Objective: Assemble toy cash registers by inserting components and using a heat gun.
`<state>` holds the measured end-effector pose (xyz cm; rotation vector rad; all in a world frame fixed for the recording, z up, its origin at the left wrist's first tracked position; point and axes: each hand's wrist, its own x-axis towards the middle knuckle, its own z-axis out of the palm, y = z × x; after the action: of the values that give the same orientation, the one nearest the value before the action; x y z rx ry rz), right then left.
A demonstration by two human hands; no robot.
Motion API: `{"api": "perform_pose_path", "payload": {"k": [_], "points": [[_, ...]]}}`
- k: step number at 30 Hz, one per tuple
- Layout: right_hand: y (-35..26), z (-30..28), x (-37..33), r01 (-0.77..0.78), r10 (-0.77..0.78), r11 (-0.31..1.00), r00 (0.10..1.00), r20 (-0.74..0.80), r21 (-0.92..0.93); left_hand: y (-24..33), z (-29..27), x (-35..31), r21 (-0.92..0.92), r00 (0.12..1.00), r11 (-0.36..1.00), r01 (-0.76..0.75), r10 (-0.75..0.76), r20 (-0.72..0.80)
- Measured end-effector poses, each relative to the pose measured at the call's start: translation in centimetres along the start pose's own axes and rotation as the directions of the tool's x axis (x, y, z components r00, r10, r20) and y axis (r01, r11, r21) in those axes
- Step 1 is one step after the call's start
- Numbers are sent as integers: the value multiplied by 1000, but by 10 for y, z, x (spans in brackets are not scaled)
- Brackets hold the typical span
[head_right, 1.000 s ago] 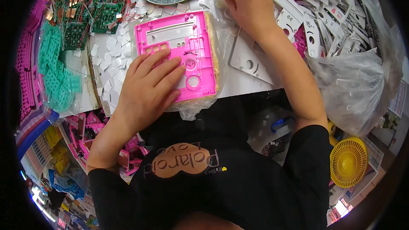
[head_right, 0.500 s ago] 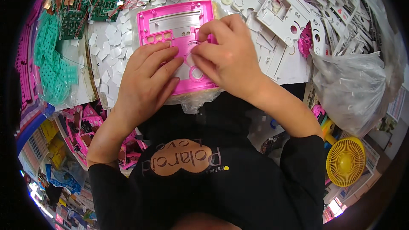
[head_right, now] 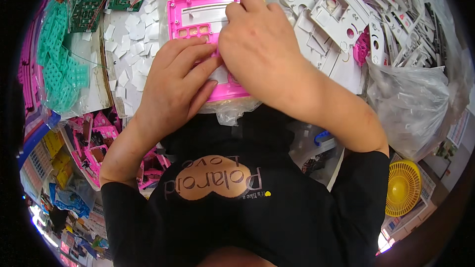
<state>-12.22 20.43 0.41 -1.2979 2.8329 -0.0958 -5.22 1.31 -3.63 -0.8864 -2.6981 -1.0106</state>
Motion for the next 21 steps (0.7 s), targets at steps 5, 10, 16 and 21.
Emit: {"api": "perform_pose_path", "payload": {"k": [5, 10, 16, 21], "points": [[2, 1, 1, 42, -41, 999, 999, 21, -20, -1, 2, -1, -19, 1000, 1000, -8, 7, -21], [19, 13, -8, 197, -199, 980, 974, -112, -27, -2, 3, -2, -31, 999, 999, -11, 9, -43], [1, 11, -10, 6, -8, 997, 1000, -27, -78, -2, 3, -3, -23, 999, 1000, -8, 7, -31], [17, 6, -13, 11, 19, 990, 978, -206, 143, -2, -9, 9, -114, 998, 993, 32, -37, -49]]}}
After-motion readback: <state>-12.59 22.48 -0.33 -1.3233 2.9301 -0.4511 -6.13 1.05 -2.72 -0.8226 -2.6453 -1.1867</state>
